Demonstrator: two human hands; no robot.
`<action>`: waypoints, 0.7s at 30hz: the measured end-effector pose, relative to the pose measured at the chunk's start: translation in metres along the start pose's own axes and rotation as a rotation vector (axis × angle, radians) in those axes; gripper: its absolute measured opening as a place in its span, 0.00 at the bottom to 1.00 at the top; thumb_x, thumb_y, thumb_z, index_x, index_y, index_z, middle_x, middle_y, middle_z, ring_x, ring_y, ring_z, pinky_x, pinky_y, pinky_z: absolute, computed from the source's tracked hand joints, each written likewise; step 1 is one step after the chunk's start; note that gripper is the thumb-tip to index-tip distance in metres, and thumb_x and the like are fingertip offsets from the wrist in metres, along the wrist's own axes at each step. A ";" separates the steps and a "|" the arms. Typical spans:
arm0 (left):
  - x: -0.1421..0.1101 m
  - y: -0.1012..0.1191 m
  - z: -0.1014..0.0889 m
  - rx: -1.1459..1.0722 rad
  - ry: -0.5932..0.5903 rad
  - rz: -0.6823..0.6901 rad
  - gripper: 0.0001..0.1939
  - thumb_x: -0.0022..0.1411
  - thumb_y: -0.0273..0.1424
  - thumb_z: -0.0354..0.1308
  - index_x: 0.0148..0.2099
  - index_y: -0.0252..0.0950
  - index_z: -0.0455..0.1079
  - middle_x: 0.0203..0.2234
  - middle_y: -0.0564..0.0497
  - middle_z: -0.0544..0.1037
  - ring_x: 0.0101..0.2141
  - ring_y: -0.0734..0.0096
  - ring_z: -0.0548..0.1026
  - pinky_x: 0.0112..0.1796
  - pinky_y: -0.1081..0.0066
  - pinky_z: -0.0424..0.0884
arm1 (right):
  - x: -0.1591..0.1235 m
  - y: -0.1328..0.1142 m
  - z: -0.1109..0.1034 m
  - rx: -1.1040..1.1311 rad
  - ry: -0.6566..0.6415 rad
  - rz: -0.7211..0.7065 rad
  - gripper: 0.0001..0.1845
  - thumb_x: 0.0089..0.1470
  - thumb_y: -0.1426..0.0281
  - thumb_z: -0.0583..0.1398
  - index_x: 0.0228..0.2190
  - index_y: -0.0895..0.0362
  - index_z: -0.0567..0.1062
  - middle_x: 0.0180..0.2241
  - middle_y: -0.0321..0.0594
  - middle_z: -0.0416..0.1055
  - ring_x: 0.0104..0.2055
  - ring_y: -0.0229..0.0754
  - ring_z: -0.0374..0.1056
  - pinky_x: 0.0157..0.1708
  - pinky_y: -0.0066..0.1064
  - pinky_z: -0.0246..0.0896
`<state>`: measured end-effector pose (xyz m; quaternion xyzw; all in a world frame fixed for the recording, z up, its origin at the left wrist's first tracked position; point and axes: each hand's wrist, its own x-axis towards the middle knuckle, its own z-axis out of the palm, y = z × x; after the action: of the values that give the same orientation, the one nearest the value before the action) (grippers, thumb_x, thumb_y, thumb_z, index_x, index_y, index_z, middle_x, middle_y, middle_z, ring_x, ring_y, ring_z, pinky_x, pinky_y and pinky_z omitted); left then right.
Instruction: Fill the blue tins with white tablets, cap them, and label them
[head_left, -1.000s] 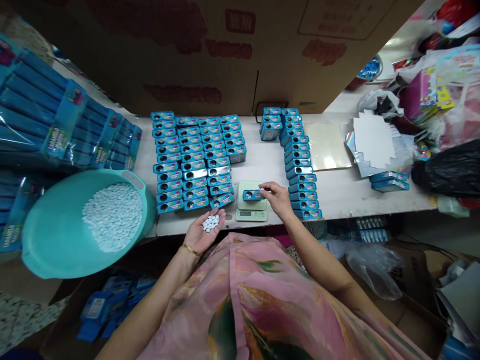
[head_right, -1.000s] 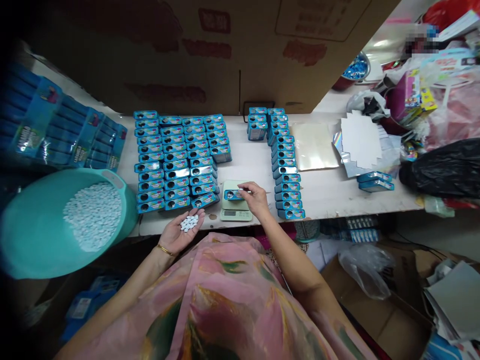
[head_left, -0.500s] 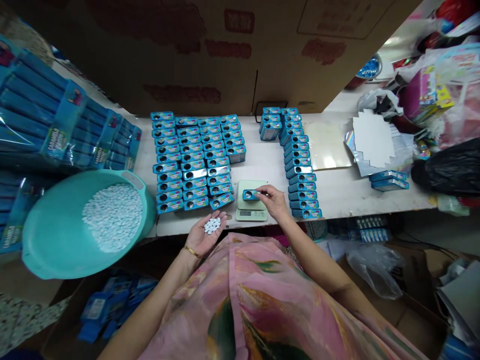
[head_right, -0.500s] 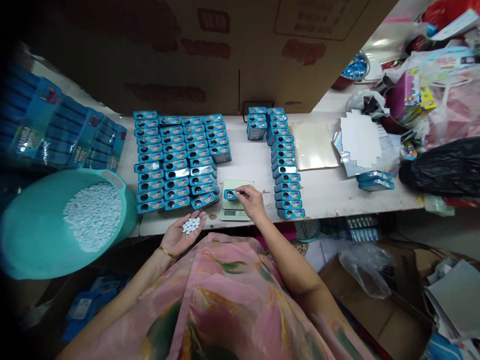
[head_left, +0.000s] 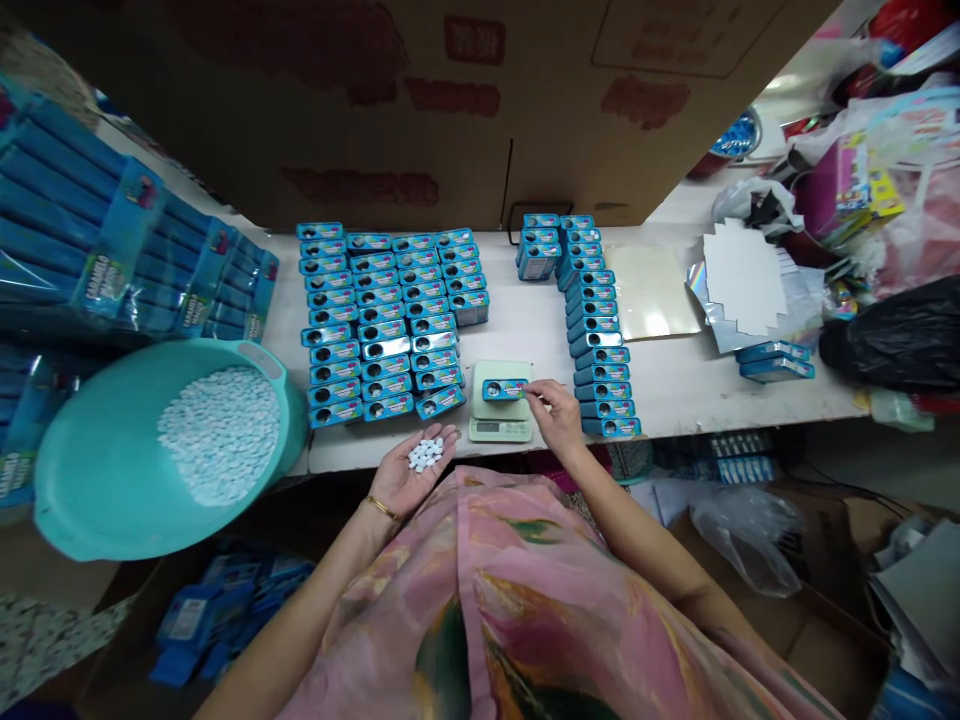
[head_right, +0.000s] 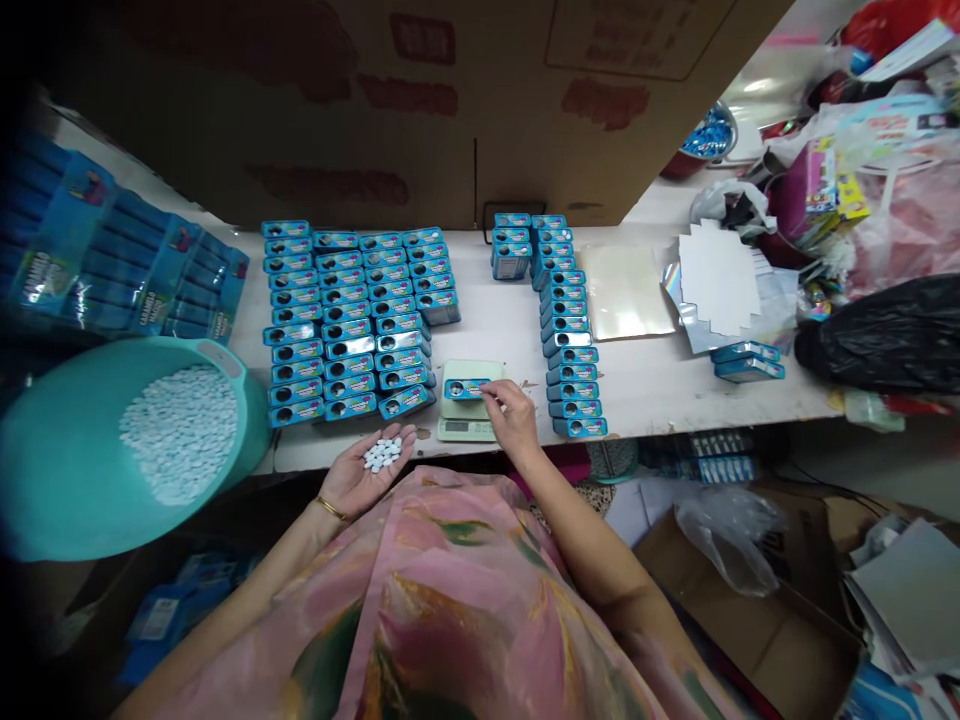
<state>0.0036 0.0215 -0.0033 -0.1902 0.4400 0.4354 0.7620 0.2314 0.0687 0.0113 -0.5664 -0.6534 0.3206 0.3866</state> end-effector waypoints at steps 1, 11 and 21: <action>0.000 -0.001 0.001 0.023 -0.012 -0.013 0.11 0.57 0.23 0.46 0.40 0.27 0.67 0.38 0.37 0.74 0.42 0.58 0.71 0.38 0.62 0.72 | -0.004 -0.005 0.006 -0.001 -0.049 -0.040 0.09 0.52 0.72 0.52 0.32 0.56 0.73 0.31 0.40 0.69 0.36 0.37 0.65 0.37 0.30 0.60; -0.008 -0.012 0.002 0.056 0.039 -0.143 0.11 0.58 0.23 0.43 0.38 0.30 0.66 0.22 0.49 0.74 0.23 0.72 0.74 0.33 0.67 0.73 | -0.030 -0.029 0.085 -0.446 -0.854 -0.527 0.08 0.52 0.66 0.54 0.33 0.58 0.68 0.36 0.42 0.64 0.38 0.41 0.60 0.32 0.30 0.59; -0.004 -0.012 0.007 0.077 -0.002 -0.125 0.11 0.58 0.22 0.43 0.33 0.28 0.66 0.22 0.47 0.74 0.26 0.71 0.74 0.30 0.70 0.73 | -0.027 -0.018 0.076 -0.182 -0.699 -0.400 0.05 0.49 0.74 0.55 0.31 0.58 0.70 0.36 0.41 0.66 0.39 0.38 0.62 0.37 0.27 0.58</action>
<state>0.0164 0.0177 0.0029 -0.1873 0.4429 0.3699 0.7949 0.1580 0.0406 -0.0148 -0.3171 -0.8682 0.3532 0.1445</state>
